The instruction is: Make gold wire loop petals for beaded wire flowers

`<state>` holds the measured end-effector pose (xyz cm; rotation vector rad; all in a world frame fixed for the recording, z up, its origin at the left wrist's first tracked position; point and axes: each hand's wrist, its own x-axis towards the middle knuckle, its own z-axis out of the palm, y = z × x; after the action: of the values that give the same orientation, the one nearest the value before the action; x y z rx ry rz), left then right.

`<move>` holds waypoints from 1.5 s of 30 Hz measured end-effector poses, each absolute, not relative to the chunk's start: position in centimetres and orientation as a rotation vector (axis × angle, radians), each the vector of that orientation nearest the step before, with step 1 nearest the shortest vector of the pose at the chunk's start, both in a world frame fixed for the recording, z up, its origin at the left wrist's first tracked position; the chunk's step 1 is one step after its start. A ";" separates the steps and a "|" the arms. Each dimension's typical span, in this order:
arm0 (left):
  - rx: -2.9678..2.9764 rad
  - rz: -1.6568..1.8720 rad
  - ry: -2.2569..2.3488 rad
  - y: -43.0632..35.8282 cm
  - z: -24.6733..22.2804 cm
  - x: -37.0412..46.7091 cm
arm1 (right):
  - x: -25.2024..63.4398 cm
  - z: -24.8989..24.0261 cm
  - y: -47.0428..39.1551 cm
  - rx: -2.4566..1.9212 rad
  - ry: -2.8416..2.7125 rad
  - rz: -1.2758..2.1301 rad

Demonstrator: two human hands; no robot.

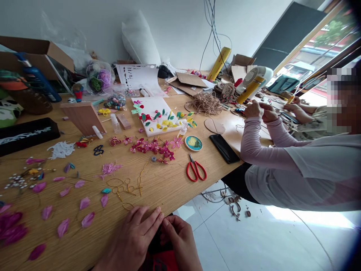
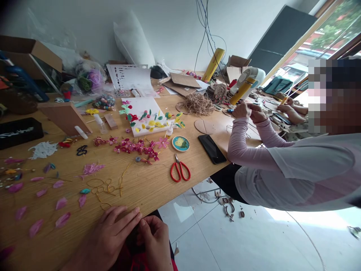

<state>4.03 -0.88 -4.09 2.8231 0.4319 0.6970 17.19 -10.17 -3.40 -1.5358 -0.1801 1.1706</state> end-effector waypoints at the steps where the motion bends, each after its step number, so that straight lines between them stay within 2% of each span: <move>1: 2.827 0.694 0.435 -0.9 -4.1 4.0 | 17.1 -3.4 -10.1 -1.554 -0.188 1.156; 11: 2.892 0.599 0.399 -0.4 -3.4 3.5 | 17.1 -4.0 -10.2 -1.628 -0.251 1.120; 22: 2.486 0.688 0.763 -0.1 -3.6 3.0 | 17.2 -5.4 -11.1 -1.630 -0.336 1.141; 45: 2.555 0.580 0.615 -0.4 -3.7 2.9 | 17.0 -5.1 -10.9 -1.646 -0.291 1.131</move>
<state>2.88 -0.42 -3.72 2.5548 0.6155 0.5795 16.99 -10.89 -5.08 -1.6459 -0.2911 1.1313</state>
